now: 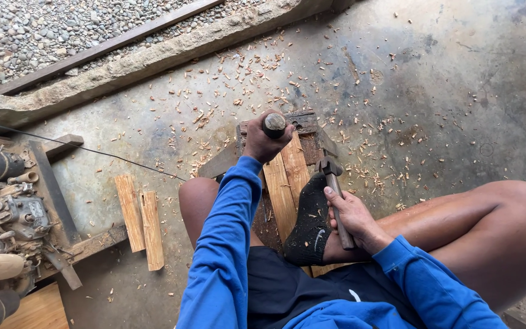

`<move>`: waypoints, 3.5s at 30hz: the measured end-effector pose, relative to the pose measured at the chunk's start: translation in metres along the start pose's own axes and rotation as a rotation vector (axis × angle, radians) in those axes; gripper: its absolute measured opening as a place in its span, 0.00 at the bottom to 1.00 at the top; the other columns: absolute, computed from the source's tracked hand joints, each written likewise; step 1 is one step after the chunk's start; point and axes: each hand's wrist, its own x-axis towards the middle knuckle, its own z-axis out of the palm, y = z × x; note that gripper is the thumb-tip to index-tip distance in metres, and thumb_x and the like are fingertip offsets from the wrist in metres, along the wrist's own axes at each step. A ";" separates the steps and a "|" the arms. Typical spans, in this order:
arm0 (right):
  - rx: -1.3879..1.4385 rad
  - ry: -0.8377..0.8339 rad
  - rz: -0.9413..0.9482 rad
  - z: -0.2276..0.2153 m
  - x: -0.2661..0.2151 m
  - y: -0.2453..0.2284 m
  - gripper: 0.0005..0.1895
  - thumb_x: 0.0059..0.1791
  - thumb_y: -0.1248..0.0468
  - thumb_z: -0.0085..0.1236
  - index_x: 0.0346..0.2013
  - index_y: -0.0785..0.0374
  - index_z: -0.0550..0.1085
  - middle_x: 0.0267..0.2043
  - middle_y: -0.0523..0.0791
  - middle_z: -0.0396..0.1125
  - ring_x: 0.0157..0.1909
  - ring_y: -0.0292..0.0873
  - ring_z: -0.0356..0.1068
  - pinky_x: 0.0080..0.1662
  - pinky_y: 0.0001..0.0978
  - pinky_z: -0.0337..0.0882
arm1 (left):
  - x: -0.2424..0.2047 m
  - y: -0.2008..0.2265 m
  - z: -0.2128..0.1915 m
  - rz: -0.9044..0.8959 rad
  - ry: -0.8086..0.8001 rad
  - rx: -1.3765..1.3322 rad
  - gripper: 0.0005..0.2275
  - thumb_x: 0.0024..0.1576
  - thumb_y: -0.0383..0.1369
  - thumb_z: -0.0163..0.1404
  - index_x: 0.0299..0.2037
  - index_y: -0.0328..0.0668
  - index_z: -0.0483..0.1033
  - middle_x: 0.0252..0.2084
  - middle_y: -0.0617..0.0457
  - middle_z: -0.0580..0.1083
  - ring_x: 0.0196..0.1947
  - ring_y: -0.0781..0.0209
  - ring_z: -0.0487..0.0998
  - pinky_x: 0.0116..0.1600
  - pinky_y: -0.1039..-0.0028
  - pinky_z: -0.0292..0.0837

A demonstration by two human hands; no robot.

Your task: Chiseling and hammering a wooden component to shape it or create a joint.

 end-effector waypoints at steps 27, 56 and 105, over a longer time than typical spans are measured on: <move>-0.978 0.090 -0.896 0.066 -0.016 -0.104 0.22 0.54 0.48 0.56 0.38 0.66 0.67 0.21 0.51 0.65 0.21 0.47 0.66 0.29 0.41 0.63 | -0.017 -0.037 -0.022 0.259 -0.044 0.416 0.13 0.43 0.34 0.67 0.34 0.41 0.77 0.30 0.52 0.77 0.30 0.66 0.76 0.38 0.72 0.74; -0.374 0.105 -0.456 0.018 -0.026 0.005 0.26 0.52 0.43 0.49 0.30 0.65 0.71 0.15 0.43 0.64 0.14 0.36 0.66 0.20 0.33 0.66 | 0.012 -0.020 -0.001 0.025 0.136 -0.042 0.08 0.51 0.29 0.62 0.35 0.37 0.76 0.29 0.57 0.77 0.30 0.72 0.77 0.39 0.77 0.77; -0.786 0.196 -0.800 0.054 -0.007 -0.093 0.27 0.53 0.41 0.51 0.35 0.65 0.72 0.20 0.53 0.67 0.23 0.52 0.70 0.29 0.47 0.68 | 0.008 -0.072 -0.012 -0.037 0.245 -0.105 0.09 0.51 0.32 0.61 0.37 0.38 0.78 0.26 0.56 0.76 0.27 0.70 0.77 0.33 0.76 0.75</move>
